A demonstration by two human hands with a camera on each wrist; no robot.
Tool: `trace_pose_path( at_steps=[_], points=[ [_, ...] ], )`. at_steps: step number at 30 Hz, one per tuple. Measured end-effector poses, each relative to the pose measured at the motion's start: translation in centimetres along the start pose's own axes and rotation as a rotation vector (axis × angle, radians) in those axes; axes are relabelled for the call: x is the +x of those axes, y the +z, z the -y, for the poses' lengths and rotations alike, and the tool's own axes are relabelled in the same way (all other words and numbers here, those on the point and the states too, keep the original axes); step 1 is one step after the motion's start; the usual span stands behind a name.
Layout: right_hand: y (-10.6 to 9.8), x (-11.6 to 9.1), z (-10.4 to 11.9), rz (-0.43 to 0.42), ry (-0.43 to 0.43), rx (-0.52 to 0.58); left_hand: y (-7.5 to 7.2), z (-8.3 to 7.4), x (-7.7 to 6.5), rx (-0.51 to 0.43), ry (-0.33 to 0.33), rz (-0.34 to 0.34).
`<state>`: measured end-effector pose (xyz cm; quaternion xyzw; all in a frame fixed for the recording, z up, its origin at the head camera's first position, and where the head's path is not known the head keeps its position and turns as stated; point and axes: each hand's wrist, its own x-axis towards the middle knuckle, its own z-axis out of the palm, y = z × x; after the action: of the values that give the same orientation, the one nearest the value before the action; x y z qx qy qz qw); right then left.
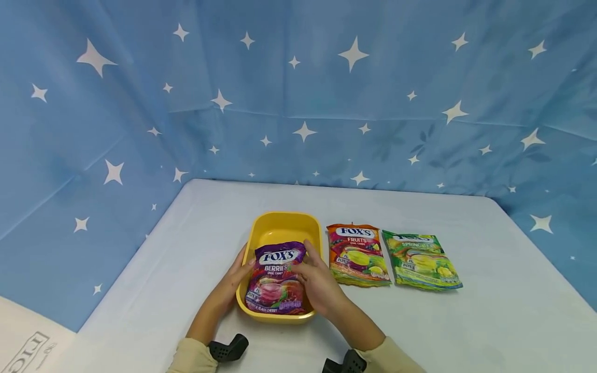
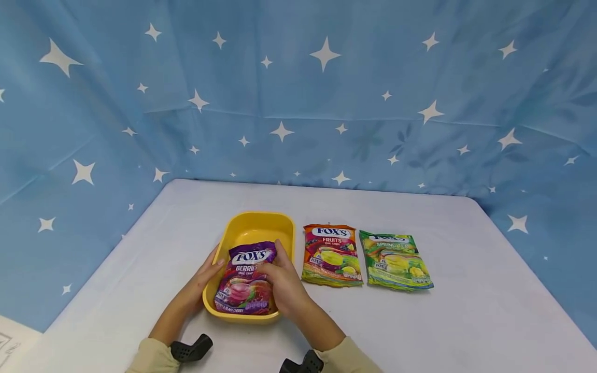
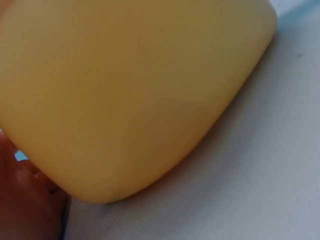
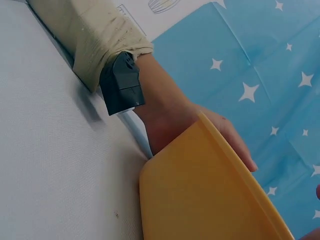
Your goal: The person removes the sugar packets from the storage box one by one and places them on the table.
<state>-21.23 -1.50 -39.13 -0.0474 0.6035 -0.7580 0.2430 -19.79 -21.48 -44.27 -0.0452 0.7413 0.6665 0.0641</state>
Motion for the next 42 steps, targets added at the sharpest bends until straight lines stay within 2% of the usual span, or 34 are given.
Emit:
trace_pose_path(
  at_steps=[7,11,16,21,26,33,37,42],
  points=[
    [-0.9,0.1,0.5,0.094,0.086,0.058,0.4,-0.1,0.7,-0.004,0.008,0.021],
    [-1.3,0.0,0.6,0.128,0.089,0.043,0.8,-0.1,0.9,-0.007,0.013,0.038],
    [-1.3,-0.2,0.5,0.098,0.069,-0.061,0.9,-0.2,0.9,-0.003,0.017,0.042],
    [-1.1,-0.4,0.0,0.033,0.056,-0.092,0.8,0.0,0.7,0.003,0.004,0.053],
    [-1.1,-0.2,-0.5,0.032,0.041,0.011,0.3,0.2,0.2,0.011,-0.012,0.056],
    [-1.9,-0.4,-0.4,0.106,0.071,0.298,-0.4,0.5,-1.0,0.054,-0.056,0.062],
    [-4.0,-1.0,0.8,0.151,0.04,0.35,-0.5,0.1,-0.9,0.055,-0.065,0.072],
    [-8.1,-2.4,3.2,0.164,-0.042,0.348,-0.7,-0.6,-0.4,0.061,-0.022,0.113]
  ],
)
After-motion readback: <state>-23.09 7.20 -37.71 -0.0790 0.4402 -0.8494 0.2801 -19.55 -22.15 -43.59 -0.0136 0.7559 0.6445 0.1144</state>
